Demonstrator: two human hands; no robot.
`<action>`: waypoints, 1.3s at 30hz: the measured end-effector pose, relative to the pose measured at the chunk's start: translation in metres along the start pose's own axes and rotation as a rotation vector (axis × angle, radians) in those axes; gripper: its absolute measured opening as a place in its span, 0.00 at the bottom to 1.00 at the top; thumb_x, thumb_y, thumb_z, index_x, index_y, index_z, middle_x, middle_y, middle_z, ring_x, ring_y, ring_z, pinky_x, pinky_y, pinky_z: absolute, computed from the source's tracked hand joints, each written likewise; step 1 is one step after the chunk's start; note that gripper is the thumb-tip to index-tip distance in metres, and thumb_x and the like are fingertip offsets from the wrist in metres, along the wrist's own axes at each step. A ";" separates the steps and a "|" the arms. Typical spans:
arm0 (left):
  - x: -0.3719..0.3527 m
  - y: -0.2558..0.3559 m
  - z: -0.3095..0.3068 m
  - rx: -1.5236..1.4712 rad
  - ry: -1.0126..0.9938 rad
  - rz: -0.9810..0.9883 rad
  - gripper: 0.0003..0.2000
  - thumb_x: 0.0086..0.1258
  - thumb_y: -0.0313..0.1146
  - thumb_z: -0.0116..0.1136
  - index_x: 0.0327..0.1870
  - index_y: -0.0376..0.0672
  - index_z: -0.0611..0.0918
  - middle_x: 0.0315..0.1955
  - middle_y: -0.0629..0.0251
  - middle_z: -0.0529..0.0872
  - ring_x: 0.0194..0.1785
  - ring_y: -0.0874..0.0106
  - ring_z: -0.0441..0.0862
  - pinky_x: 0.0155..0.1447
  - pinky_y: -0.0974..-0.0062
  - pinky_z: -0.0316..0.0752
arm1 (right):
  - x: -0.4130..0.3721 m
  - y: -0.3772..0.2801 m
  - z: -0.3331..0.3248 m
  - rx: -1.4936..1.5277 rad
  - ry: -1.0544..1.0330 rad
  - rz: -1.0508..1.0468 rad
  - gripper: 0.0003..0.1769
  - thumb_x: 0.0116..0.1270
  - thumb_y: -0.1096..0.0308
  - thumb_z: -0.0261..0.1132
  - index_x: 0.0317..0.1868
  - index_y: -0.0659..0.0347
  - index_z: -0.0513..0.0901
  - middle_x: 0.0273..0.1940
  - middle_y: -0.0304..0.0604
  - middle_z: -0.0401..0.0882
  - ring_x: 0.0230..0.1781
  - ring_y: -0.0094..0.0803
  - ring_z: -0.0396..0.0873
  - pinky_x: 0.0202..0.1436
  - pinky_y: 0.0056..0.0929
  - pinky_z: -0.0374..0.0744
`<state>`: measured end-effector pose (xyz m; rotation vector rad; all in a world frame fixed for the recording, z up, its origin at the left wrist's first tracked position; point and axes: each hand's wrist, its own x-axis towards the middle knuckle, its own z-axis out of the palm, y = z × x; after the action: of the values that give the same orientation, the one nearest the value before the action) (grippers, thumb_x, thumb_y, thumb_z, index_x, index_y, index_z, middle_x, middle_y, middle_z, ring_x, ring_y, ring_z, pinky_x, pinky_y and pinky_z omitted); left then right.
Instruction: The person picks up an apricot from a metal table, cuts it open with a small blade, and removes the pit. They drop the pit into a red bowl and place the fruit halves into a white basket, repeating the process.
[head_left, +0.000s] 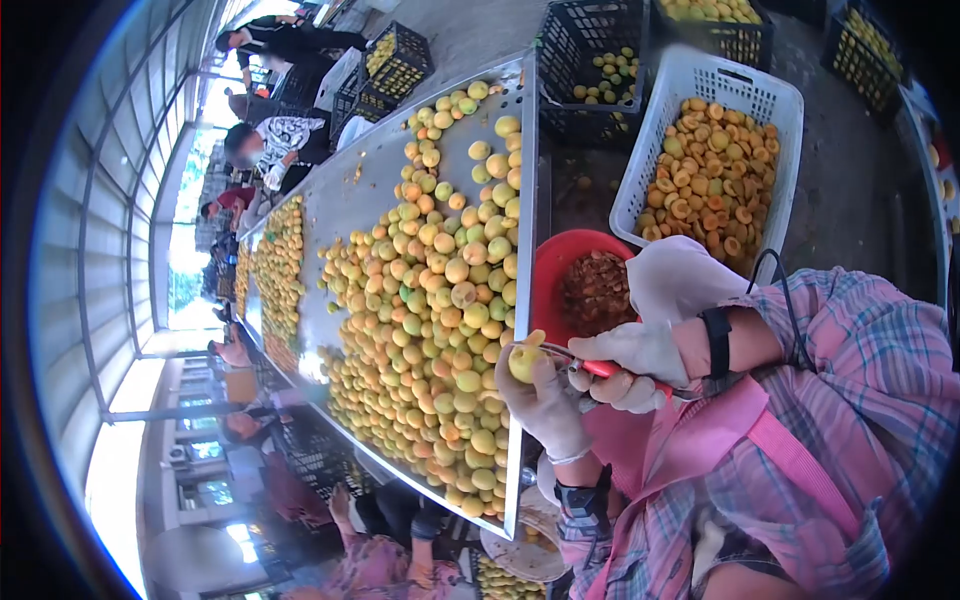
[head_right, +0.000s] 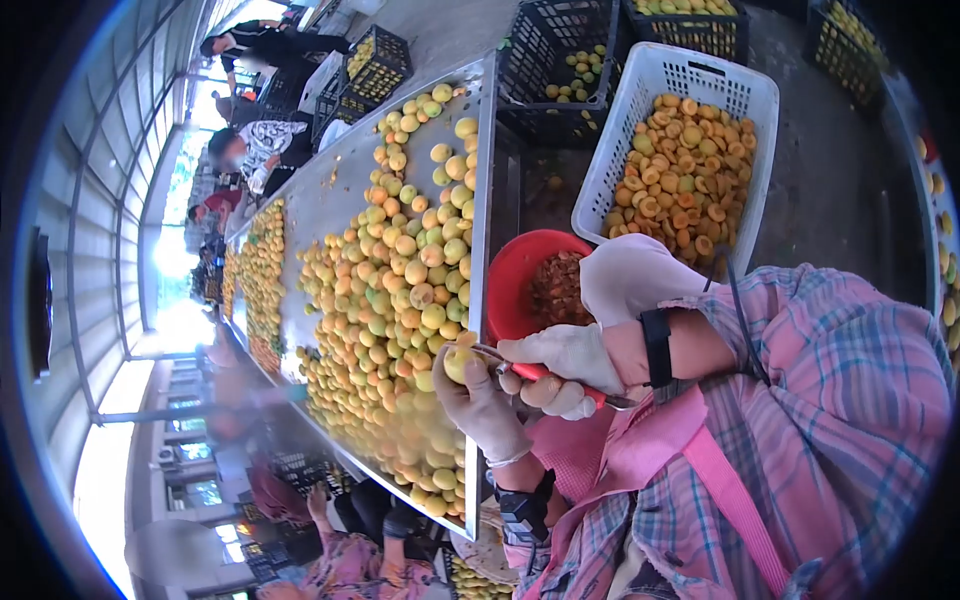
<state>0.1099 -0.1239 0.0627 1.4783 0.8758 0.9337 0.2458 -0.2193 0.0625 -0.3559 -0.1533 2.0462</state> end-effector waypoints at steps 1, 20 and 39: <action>0.000 -0.001 0.005 0.024 -0.031 0.016 0.20 0.73 0.31 0.57 0.61 0.33 0.69 0.49 0.56 0.83 0.38 0.78 0.77 0.42 0.82 0.76 | -0.002 -0.002 -0.006 0.070 -0.045 0.009 0.23 0.78 0.44 0.44 0.40 0.54 0.73 0.16 0.28 0.59 0.09 0.18 0.53 0.10 0.24 0.54; -0.005 -0.007 0.017 0.377 -0.027 0.084 0.19 0.69 0.30 0.63 0.57 0.32 0.74 0.42 0.62 0.82 0.41 0.76 0.80 0.47 0.78 0.77 | -0.002 -0.016 -0.037 0.265 -0.184 0.144 0.25 0.80 0.46 0.37 0.38 0.53 0.74 0.16 0.27 0.58 0.08 0.17 0.52 0.08 0.22 0.56; -0.085 0.001 -0.036 0.550 -0.006 -0.073 0.23 0.68 0.35 0.66 0.58 0.32 0.73 0.46 0.64 0.80 0.48 0.75 0.77 0.54 0.77 0.73 | 0.010 0.030 -0.004 -0.622 0.222 0.253 0.28 0.69 0.38 0.55 0.25 0.56 0.72 0.13 0.32 0.66 0.08 0.24 0.66 0.11 0.28 0.68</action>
<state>0.0421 -0.1860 0.0586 1.8932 1.2382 0.6588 0.2176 -0.2250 0.0496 -1.0253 -0.6394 2.1512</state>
